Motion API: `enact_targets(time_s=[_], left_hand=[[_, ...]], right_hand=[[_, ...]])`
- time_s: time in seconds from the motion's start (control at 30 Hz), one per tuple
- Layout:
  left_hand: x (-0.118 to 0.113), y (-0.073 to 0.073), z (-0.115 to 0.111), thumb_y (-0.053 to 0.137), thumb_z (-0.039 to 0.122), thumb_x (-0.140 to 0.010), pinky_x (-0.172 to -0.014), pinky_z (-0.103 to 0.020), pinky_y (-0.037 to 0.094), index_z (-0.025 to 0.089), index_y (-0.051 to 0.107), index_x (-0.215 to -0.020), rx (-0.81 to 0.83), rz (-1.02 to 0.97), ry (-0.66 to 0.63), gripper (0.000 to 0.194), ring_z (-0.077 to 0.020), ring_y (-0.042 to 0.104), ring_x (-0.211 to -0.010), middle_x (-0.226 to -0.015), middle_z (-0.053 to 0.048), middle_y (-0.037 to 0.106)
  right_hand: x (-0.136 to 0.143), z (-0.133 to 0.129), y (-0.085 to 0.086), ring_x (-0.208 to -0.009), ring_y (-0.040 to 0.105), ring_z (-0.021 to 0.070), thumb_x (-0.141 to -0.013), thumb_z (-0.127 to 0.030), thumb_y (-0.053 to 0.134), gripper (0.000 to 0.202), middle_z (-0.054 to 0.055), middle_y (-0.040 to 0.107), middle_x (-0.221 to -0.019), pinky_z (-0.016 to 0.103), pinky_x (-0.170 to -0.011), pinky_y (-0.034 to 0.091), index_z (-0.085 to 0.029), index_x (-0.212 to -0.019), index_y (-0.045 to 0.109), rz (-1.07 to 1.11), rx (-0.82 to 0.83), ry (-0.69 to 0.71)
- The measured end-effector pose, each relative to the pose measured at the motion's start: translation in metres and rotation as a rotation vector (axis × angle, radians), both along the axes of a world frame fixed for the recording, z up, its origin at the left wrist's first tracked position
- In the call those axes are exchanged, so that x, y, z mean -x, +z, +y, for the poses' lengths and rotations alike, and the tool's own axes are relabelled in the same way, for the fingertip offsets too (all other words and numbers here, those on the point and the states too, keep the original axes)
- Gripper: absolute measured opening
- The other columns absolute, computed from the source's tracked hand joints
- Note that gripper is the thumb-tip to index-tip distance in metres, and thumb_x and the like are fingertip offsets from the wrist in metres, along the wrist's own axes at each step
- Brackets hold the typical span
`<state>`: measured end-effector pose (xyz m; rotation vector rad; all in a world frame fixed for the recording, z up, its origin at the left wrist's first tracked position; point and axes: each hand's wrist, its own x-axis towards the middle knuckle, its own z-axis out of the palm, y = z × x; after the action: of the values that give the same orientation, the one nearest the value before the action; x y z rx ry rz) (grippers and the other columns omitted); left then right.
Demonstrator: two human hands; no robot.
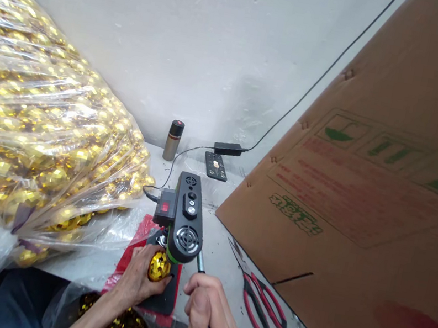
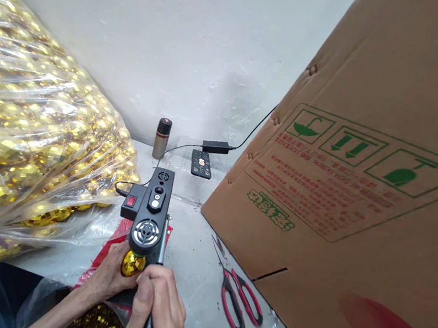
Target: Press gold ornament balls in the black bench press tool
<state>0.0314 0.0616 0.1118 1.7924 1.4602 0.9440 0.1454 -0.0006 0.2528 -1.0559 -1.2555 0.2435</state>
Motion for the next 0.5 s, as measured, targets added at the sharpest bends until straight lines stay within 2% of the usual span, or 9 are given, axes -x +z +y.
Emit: enact_targets(time_s=[0.17,0.33,0.5], left_hand=[[-0.0002,0.0003,-0.0022,0.079,0.035,-0.071,-0.092,-0.047,0.049,0.020,0.071,-0.112,0.022,0.045,-0.062,0.045,-0.0352,0.068,-0.101,-0.104,-0.010,0.077],[-0.0029,-0.0017,0.0035,0.081,0.037,-0.070,-0.095,-0.050,0.046,0.021,0.068,-0.109,0.019,0.081,-0.042,0.044,-0.0361,0.068,-0.105,-0.108,-0.010,0.076],[-0.0042,-0.0071,0.0060,0.080,0.033,-0.070,-0.093,-0.047,0.047,0.023,0.068,-0.109,-0.033,0.076,-0.064,0.042,-0.0338,0.068,-0.102,-0.105,-0.008,0.075]], right_hand=[[0.0014,0.0002,0.0003,-0.063,0.055,0.0105,-0.106,-0.014,0.046,0.035,-0.001,0.056,-0.071,0.025,-0.062,0.042,-0.020,-0.073,0.055,0.009,-0.009,-0.004],[0.0032,-0.0014,0.0021,-0.066,0.055,0.0100,-0.107,-0.016,0.047,0.035,-0.001,0.056,-0.073,0.026,-0.065,0.041,-0.020,-0.074,0.053,0.022,0.015,-0.023],[0.0044,-0.0007,0.0006,-0.064,0.053,0.0097,-0.107,-0.014,0.046,0.034,-0.001,0.055,-0.073,0.026,-0.063,0.038,-0.021,-0.073,0.050,0.007,-0.009,-0.032]])
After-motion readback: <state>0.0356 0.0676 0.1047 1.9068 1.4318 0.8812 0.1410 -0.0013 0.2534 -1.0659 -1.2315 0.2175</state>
